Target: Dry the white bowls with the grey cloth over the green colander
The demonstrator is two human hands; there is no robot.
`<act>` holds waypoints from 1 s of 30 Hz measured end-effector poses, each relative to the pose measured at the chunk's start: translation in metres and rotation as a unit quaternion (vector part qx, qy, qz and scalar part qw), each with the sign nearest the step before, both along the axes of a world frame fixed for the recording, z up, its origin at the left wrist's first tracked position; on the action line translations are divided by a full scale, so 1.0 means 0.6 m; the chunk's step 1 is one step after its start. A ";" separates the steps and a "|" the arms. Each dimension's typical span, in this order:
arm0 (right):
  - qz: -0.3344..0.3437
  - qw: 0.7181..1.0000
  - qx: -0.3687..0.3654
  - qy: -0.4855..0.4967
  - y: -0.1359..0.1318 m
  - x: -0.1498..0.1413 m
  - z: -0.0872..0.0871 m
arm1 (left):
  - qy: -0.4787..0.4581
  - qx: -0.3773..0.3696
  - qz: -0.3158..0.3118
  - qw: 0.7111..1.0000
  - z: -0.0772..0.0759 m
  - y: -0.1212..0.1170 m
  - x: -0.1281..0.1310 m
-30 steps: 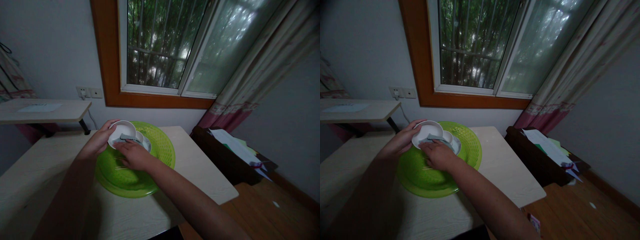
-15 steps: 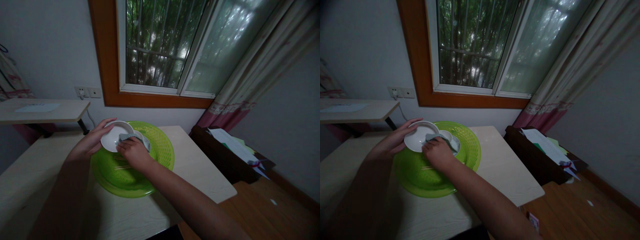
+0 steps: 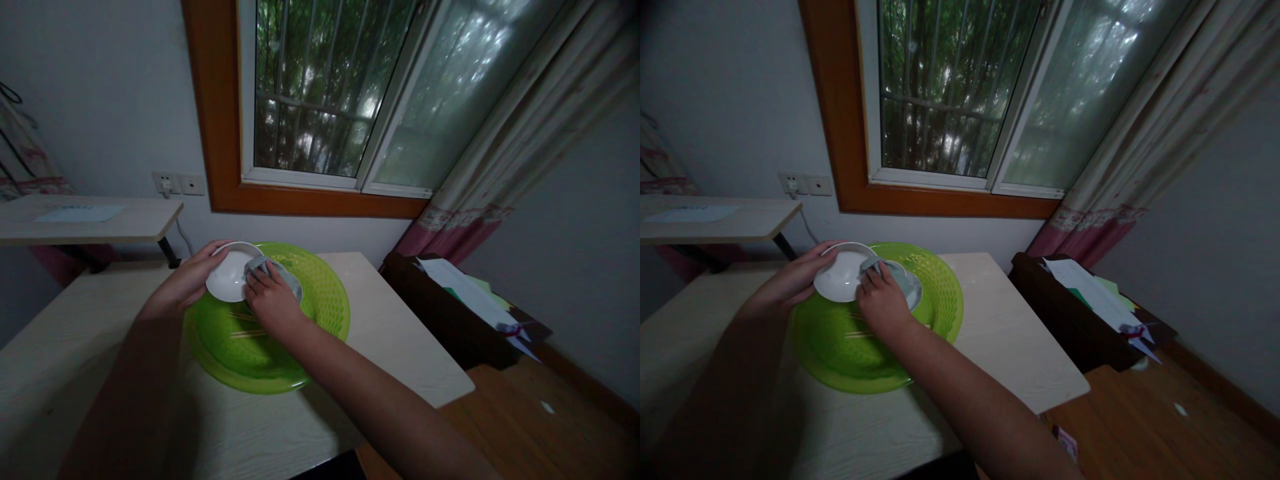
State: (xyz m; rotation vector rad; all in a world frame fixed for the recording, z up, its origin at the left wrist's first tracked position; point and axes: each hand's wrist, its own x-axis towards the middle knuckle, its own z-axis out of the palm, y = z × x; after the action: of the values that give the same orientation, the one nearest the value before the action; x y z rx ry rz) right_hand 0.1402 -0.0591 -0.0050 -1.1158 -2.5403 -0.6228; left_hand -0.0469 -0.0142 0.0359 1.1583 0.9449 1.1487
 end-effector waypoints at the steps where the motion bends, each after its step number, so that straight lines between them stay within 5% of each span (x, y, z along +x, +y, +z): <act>1: 0.003 1.000 -0.013 0.010 -0.002 -0.001 -0.001 | -0.006 0.001 0.003 1.000 -0.001 0.002 0.004; 13: 0.118 0.961 -0.213 0.129 -0.006 -0.003 -0.003 | -0.016 0.037 0.023 0.999 -0.020 0.008 0.039; 19: 0.119 0.967 -0.200 0.107 -0.005 -0.004 -0.003 | -0.015 0.031 0.010 0.999 -0.019 0.007 0.037; 30: -0.013 0.994 -0.099 0.044 -0.009 0.006 -0.005 | -0.021 0.032 0.029 0.999 -0.032 0.024 0.028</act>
State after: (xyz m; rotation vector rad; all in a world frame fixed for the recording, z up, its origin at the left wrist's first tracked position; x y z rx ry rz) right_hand 0.1435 -0.0647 -0.0080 -1.2136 -2.5585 -0.3231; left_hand -0.0300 0.0003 0.0170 1.1608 0.9205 1.2540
